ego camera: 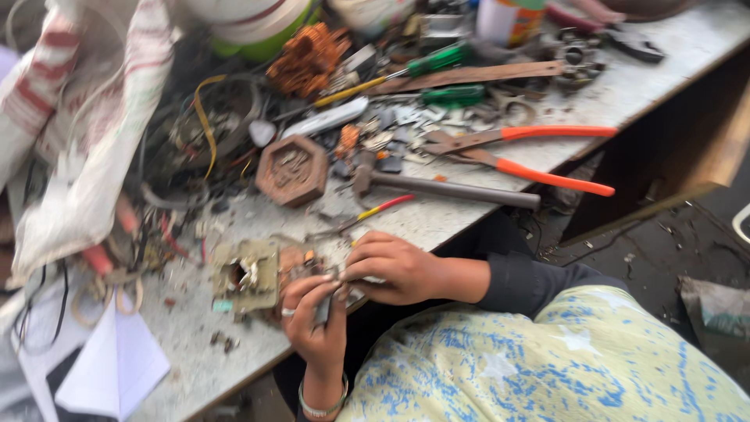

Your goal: The person sits at a cluttered workbench and uses pliers to strip insulation from copper wires. They then twist the exposed wire ends and connect them to a small electronic component, likely a transformer or motor part, while handling various tools and parts on the table.

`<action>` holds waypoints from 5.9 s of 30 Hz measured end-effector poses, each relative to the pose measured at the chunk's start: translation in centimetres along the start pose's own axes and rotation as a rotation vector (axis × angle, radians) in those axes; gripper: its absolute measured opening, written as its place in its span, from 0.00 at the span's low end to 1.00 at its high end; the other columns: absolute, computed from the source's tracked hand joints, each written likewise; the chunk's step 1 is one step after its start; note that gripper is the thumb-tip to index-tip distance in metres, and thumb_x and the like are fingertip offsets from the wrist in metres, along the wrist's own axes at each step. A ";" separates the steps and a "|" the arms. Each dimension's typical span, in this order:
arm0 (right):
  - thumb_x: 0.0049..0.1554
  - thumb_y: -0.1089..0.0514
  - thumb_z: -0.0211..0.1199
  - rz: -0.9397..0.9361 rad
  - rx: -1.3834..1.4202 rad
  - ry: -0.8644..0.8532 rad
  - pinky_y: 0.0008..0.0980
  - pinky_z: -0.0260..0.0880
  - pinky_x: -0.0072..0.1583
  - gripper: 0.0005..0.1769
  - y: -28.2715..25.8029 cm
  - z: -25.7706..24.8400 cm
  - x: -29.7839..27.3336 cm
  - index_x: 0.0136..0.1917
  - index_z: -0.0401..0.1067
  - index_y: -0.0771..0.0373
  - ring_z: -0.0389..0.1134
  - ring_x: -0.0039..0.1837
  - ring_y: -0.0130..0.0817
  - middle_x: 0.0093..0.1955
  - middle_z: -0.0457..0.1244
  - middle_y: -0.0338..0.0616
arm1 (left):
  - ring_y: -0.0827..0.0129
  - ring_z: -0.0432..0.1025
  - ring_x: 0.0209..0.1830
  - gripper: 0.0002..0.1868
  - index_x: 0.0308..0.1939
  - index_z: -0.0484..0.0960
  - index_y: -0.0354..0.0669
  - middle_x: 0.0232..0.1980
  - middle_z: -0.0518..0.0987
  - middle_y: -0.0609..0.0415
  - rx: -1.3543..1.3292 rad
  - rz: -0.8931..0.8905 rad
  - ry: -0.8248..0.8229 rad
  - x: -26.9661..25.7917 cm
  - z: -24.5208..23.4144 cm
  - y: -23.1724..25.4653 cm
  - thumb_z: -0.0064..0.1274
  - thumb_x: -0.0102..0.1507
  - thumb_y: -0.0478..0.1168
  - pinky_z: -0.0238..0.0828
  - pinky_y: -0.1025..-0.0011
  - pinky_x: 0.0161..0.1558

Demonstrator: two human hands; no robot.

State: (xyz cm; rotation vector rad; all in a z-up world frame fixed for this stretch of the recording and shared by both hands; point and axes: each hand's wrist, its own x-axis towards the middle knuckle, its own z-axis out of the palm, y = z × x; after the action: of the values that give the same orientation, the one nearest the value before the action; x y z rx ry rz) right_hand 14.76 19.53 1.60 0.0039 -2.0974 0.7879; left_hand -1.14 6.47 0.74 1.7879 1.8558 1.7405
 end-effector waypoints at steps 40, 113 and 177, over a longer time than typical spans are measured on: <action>0.65 0.77 0.69 0.496 0.463 0.170 0.26 0.73 0.64 0.10 2.3 0.7 -3.3 0.56 0.70 0.74 0.70 0.59 0.30 0.57 0.67 0.51 | 0.63 0.73 0.56 0.09 0.45 0.85 0.43 0.49 0.79 0.59 -0.053 0.062 0.015 1.0 0.2 -0.4 0.66 0.62 0.34 0.73 0.68 0.57; 0.63 0.80 0.63 0.444 0.442 0.228 0.25 0.71 0.62 0.14 2.2 1.3 -3.2 0.55 0.65 0.69 0.67 0.57 0.28 0.57 0.62 0.50 | 0.58 0.69 0.59 0.11 0.45 0.85 0.48 0.48 0.78 0.60 0.047 0.220 0.038 1.2 -0.1 0.6 0.67 0.60 0.34 0.67 0.59 0.65; 0.48 0.74 0.68 0.111 -0.134 -0.107 0.34 0.67 0.51 0.18 0.4 2.4 1.8 0.53 0.75 0.65 0.67 0.49 0.39 0.46 0.64 0.47 | 0.62 0.80 0.48 0.11 0.45 0.84 0.41 0.47 0.85 0.52 -0.070 0.032 0.237 0.1 -3.8 0.8 0.65 0.61 0.28 0.77 0.67 0.52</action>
State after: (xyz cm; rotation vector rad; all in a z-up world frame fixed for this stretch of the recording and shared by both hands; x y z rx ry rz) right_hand 11.75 19.08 1.73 -0.1472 -2.2647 0.7247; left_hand -3.19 3.89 2.77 1.6579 1.8271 2.0826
